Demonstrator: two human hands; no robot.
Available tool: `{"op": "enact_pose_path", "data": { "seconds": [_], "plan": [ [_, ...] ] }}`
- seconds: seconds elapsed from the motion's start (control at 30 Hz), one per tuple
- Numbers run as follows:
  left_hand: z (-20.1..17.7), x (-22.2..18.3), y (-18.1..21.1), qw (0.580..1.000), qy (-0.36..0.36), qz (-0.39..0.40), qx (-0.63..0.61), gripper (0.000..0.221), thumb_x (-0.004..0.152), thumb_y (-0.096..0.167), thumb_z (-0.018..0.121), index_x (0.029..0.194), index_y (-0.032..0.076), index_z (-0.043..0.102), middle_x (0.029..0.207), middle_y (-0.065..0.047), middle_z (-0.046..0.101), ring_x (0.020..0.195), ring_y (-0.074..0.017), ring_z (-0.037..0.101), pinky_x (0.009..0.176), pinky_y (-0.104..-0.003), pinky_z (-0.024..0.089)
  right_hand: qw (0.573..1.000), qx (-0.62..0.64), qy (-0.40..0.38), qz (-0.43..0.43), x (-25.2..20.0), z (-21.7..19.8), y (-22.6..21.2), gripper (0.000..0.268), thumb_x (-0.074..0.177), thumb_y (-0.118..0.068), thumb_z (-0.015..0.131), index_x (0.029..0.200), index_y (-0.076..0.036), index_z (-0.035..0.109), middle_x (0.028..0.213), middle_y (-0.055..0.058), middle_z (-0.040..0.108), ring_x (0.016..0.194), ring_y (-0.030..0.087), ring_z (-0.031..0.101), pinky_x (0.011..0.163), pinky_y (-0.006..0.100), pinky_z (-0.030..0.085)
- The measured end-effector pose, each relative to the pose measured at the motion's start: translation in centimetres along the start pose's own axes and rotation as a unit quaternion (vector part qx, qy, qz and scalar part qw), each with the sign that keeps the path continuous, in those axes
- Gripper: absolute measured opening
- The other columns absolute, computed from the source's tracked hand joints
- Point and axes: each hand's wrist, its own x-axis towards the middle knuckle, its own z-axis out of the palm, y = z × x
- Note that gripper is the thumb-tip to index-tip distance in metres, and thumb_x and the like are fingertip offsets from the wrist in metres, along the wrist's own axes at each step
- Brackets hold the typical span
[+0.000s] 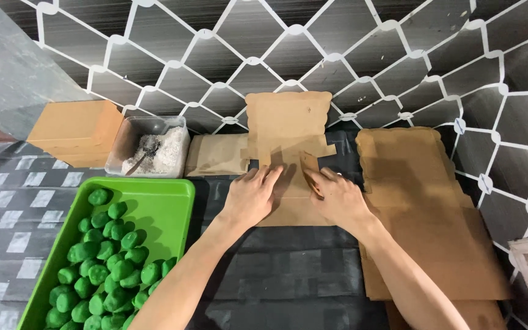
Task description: Folding a flat cardboard box into its assembled shape on a work surface.
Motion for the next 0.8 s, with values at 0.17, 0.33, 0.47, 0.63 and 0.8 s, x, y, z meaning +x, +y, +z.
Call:
{"op": "enact_pose_path", "data": {
  "seconds": [0.17, 0.33, 0.47, 0.63, 0.8],
  "plan": [
    [0.1, -0.1, -0.6, 1.0, 0.01, -0.003, -0.015, 0.05, 0.072, 0.017, 0.065, 0.121, 0.024, 0.063, 0.089, 0.0, 0.063, 0.081, -0.0216, 0.069, 0.064, -0.033, 0.059, 1.0, -0.018, 0.011, 0.0, -0.9, -2.5, -1.3, 0.045, 0.084, -0.022, 0.059, 0.129, -0.023, 0.063, 0.093, 0.001, 0.061, 0.09, 0.031, 0.071, 0.074, 0.053, 0.063],
    [-3.5, 0.4, 0.4, 1.0, -0.005, -0.008, -0.022, 0.045, 0.069, 0.021, 0.07, 0.113, 0.027, 0.065, 0.086, 0.002, 0.065, 0.078, -0.0206, 0.069, 0.062, -0.034, 0.059, 0.998, -0.052, -0.03, -0.003, -3.0, -5.7, -4.1, 0.054, 0.081, -0.018, 0.059, 0.134, -0.027, 0.061, 0.095, -0.001, 0.066, 0.091, 0.03, 0.072, 0.073, 0.053, 0.063],
    [-8.3, 1.4, 2.1, 0.971, -0.23, -0.023, -0.054, 0.021, 0.077, 0.023, 0.071, 0.097, 0.016, 0.073, 0.085, -0.006, 0.074, 0.08, -0.0263, 0.074, 0.067, -0.038, 0.059, 0.985, -0.084, -0.144, -0.042, -3.5, -5.6, -3.8, 0.024, 0.082, -0.016, 0.059, 0.105, -0.018, 0.066, 0.093, -0.002, 0.067, 0.092, 0.031, 0.072, 0.072, 0.049, 0.061],
    [-8.0, -0.2, 2.5, 0.934, -0.343, -0.024, -0.101, 0.012, 0.083, 0.025, 0.069, 0.082, 0.014, 0.074, 0.078, -0.006, 0.074, 0.076, -0.029, 0.075, 0.065, -0.04, 0.059, 0.963, -0.082, -0.242, -0.084, -4.1, -7.0, -4.3, 0.009, 0.085, -0.015, 0.06, 0.09, -0.013, 0.067, 0.091, 0.0, 0.069, 0.091, 0.03, 0.073, 0.07, 0.045, 0.06],
    [-10.5, 1.0, 2.8, 0.876, -0.442, 0.003, -0.195, 0.042, 0.089, 0.046, 0.069, 0.112, 0.011, 0.066, 0.105, -0.014, 0.075, 0.098, -0.0306, 0.075, 0.079, -0.044, 0.059, 0.968, 0.062, -0.206, 0.128, -2.3, -12.3, -5.6, 0.047, 0.095, -0.033, 0.058, 0.141, -0.032, 0.057, 0.139, 0.014, 0.062, 0.13, 0.04, 0.059, 0.108, 0.056, 0.048]
  ]
}}
